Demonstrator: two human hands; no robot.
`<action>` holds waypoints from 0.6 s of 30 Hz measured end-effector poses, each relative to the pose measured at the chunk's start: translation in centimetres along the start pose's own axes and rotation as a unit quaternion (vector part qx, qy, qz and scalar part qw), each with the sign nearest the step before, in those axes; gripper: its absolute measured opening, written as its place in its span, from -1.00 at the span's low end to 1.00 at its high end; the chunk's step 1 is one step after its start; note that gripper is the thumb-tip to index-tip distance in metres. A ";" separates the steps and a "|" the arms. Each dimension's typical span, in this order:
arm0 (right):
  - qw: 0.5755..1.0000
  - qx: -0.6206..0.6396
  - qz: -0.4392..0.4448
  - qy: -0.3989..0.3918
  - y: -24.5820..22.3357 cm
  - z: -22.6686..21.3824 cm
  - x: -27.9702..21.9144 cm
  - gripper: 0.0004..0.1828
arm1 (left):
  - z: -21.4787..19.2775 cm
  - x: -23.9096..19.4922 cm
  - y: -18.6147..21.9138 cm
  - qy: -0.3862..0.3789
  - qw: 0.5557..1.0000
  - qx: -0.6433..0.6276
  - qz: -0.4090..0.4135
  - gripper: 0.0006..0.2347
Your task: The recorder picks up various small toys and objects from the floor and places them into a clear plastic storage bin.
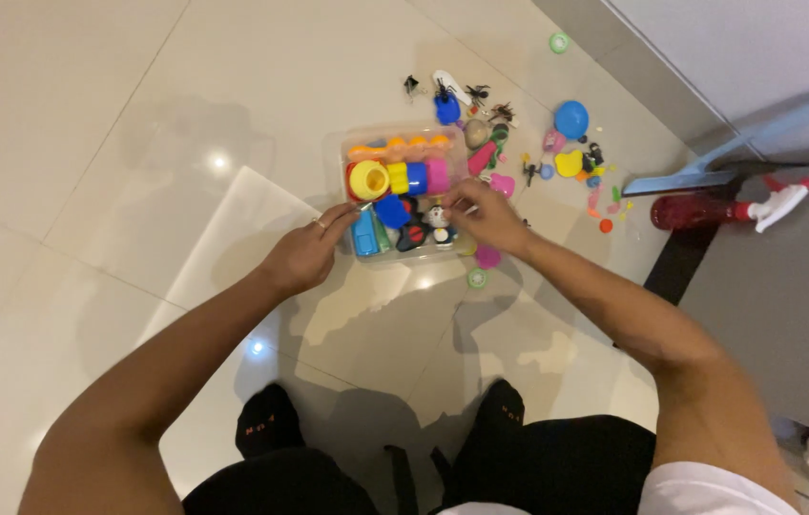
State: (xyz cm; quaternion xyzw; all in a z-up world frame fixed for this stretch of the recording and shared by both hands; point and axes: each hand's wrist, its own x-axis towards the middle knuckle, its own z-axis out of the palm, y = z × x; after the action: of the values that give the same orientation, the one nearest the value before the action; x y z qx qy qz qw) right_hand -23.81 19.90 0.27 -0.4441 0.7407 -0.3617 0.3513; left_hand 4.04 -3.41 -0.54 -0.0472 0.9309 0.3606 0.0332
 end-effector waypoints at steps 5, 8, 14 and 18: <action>0.973 0.114 0.142 0.142 6.4 -9.5 -2.5 -0.82 | -0.4 -0.2 0.1 0.006 1.000 -0.008 0.019 -0.43; 0.962 0.090 0.181 0.183 10.9 -11.2 -3.8 -0.78 | -0.3 -0.1 0.0 0.041 0.998 -0.010 0.049 -0.44; 0.972 -0.197 0.024 0.123 8.6 -8.9 -2.3 -0.60 | 0.1 1.2 0.2 0.023 1.000 -0.001 0.004 -0.46; 0.894 -0.442 -0.067 0.024 3.9 -6.6 0.9 -0.32 | 1.3 1.4 -0.8 0.007 0.999 0.009 -0.039 -0.41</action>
State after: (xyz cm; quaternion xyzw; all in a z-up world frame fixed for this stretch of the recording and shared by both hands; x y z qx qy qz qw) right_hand -31.26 21.92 0.05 -0.5934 0.8007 -0.0301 0.0763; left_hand 2.81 -3.23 -2.13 -0.0857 0.9318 0.3503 0.0411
